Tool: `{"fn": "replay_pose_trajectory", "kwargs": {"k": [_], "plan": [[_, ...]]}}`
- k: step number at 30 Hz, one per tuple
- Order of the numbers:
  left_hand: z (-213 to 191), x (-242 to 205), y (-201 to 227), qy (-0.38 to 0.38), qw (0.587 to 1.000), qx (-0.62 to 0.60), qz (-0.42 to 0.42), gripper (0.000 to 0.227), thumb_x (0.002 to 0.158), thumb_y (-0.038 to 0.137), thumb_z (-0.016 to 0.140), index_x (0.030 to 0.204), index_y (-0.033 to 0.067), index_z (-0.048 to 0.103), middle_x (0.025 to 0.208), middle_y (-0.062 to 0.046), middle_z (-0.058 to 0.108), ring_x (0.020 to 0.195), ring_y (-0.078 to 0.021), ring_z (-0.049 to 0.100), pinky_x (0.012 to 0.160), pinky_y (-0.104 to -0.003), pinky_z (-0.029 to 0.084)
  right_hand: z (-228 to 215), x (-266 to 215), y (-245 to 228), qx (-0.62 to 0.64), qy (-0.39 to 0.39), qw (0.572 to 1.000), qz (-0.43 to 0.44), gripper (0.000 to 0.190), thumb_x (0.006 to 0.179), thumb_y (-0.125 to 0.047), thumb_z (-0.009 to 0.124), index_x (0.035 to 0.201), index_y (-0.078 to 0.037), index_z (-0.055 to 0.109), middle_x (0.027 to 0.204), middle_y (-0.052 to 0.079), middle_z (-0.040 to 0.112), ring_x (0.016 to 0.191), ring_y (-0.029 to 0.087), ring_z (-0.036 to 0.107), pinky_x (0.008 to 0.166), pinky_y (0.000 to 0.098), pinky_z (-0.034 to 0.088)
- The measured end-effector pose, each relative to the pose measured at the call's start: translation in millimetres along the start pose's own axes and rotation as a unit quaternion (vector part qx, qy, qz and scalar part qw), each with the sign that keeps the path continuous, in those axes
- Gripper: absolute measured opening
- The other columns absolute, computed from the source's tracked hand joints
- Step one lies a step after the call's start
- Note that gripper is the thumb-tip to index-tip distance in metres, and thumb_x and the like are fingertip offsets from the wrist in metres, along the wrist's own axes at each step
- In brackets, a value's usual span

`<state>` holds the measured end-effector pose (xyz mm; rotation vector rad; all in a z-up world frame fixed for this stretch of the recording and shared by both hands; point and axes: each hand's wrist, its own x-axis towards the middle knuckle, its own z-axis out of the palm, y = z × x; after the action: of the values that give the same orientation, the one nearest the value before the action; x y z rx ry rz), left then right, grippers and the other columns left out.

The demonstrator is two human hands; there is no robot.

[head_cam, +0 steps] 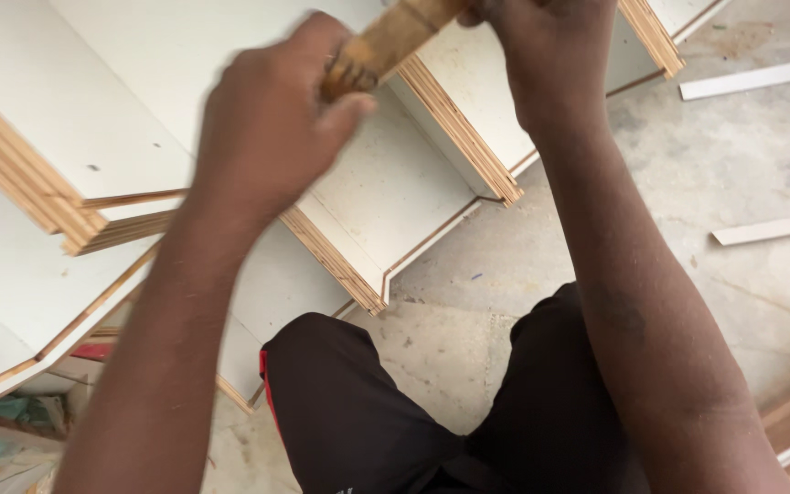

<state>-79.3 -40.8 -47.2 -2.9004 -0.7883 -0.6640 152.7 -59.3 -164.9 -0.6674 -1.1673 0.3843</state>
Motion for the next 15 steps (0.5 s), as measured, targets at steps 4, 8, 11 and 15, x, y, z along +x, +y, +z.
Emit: {"fn": "replay_pose_trajectory", "kwargs": {"k": [4,8,11,15], "plan": [[8.7,13.4,12.1,-0.063,0.988,-0.103,-0.099,0.022,0.103,0.024,0.065,0.117,0.0075,0.063,0.08,-0.007,0.075,0.064,-0.0148,0.074,0.06,-0.033,0.057,21.5,0.5,-29.7,-0.107,-0.056,0.986,-0.116,0.007,0.11,0.009,0.066,0.112,0.002,0.068,0.1,0.01,0.073,0.091,0.014,0.073,0.081,0.0259,0.063],[7.8,21.4,11.6,-0.04,0.983,-0.157,-0.083,0.017,0.108,0.022,0.057,0.116,0.0079,0.062,0.081,-0.002,0.076,0.066,-0.0097,0.077,0.061,-0.03,0.061,27.9,2.8,-51.2,-0.168,-0.03,0.975,-0.139,0.007,0.112,0.009,0.068,0.11,0.002,0.07,0.1,0.011,0.074,0.09,0.013,0.074,0.077,0.0241,0.063],[8.7,26.6,13.1,-0.032,0.995,-0.07,-0.07,0.017,0.108,0.023,0.059,0.11,0.0075,0.065,0.073,-0.004,0.075,0.061,-0.0141,0.075,0.056,-0.034,0.057,27.5,6.9,-57.9,-0.215,-0.017,0.965,-0.151,0.009,0.111,0.006,0.074,0.105,0.002,0.07,0.097,0.011,0.075,0.086,0.013,0.073,0.073,0.0236,0.061],[11.3,33.2,17.3,-0.012,0.999,0.008,-0.045,0.02,0.105,0.025,0.062,0.112,0.0068,0.065,0.066,-0.008,0.071,0.056,-0.0201,0.072,0.051,-0.037,0.055,27.3,11.5,-56.5,-0.249,0.001,0.951,-0.183,0.01,0.107,0.007,0.075,0.103,0.0,0.069,0.098,0.009,0.076,0.087,0.013,0.076,0.077,0.0246,0.064]]}}
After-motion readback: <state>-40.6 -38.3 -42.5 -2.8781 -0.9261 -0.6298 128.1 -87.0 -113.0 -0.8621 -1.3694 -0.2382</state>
